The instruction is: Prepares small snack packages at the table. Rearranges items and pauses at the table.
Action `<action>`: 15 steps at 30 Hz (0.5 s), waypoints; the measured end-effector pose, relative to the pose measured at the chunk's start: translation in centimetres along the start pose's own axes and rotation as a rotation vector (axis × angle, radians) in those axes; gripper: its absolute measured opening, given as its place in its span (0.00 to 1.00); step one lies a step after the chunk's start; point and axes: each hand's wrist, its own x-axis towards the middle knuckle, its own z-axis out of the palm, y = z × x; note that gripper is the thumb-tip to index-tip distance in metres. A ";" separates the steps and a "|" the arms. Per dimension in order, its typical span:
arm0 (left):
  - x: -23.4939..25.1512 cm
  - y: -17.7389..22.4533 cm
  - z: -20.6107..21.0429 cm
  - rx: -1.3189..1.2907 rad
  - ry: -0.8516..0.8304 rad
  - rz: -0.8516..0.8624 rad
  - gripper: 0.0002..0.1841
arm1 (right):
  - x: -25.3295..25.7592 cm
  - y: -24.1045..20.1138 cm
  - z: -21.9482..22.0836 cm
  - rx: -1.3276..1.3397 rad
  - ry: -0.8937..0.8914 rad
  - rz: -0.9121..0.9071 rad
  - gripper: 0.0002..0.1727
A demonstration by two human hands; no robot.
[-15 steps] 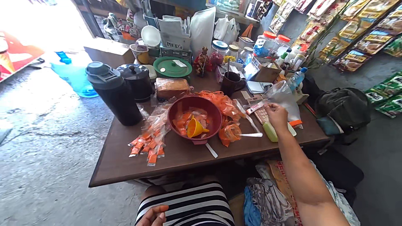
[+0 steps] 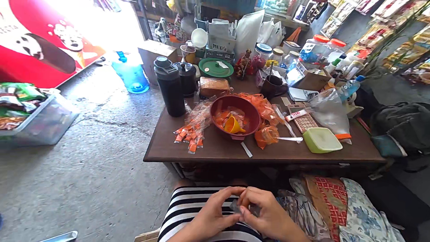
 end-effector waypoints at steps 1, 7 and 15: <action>-0.4 0.0 0.0 -0.017 0.028 -0.027 0.21 | 0.1 -0.2 0.5 0.045 0.030 0.010 0.08; -2.5 0.0 -1.1 -0.126 0.225 -0.131 0.07 | -0.3 0.2 -0.6 0.246 0.303 0.159 0.07; -1.7 2.1 -1.3 -0.523 0.483 -0.326 0.17 | -1.7 0.8 0.4 0.319 0.434 0.203 0.05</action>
